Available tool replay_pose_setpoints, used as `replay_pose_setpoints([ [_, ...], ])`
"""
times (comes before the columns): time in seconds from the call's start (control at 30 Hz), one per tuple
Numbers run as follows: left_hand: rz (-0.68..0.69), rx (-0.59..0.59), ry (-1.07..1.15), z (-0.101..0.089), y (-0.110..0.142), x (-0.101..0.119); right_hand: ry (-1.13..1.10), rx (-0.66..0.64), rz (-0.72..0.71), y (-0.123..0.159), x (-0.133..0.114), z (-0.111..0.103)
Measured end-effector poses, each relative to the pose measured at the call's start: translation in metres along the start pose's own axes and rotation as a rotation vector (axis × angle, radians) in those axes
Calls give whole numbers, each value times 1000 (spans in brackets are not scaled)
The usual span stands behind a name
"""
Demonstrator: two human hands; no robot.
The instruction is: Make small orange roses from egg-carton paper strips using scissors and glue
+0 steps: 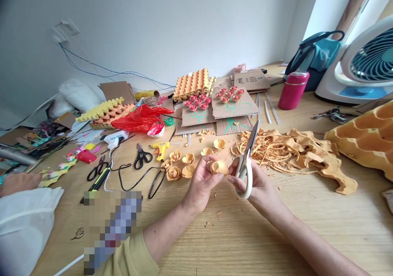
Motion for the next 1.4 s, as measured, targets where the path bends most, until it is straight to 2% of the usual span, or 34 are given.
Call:
replay_pose_setpoints([
  [0.1, -39, -28, 4, 3, 2, -2, -29, 69, 15, -1, 0, 0],
  [0.27, -125, -24, 107, 2, 1, -1, 3, 50, 27, -2, 2, 0],
  [0.37, -202, -12, 151, 0, 0, 0, 90, 50, -13, -2, -2, -5],
  [0.47, -237, -12, 221, -4, -2, 0, 323, -3, -102, -2, -7, -14],
  [0.6, -221, 36, 320, -10, -6, 1, 701, -92, -321, -4, -8, -27],
  [0.7, -184, 82, 387, -13, -9, 2, 870, -148, -479, -5, -5, -31],
  [0.8, -157, 112, 451, -14, -10, 4, 962, -187, -555, -5, -1, -28],
  [1.07, -138, 104, 487, -12, -9, 3, 1023, -266, -531, -1, 3, -26],
  [1.4, -151, 100, 463, -8, -6, 3, 1067, -243, -562, -1, 0, -23],
])
Point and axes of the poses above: each hand's wrist, its own y-axis away from the middle knuckle, its own z-axis out of the palm, x = y × z, the point moved 2 cm from there along -y, towards the middle knuckle, and after that the axes turned 1 degree about -z, right-handed, at the moved point
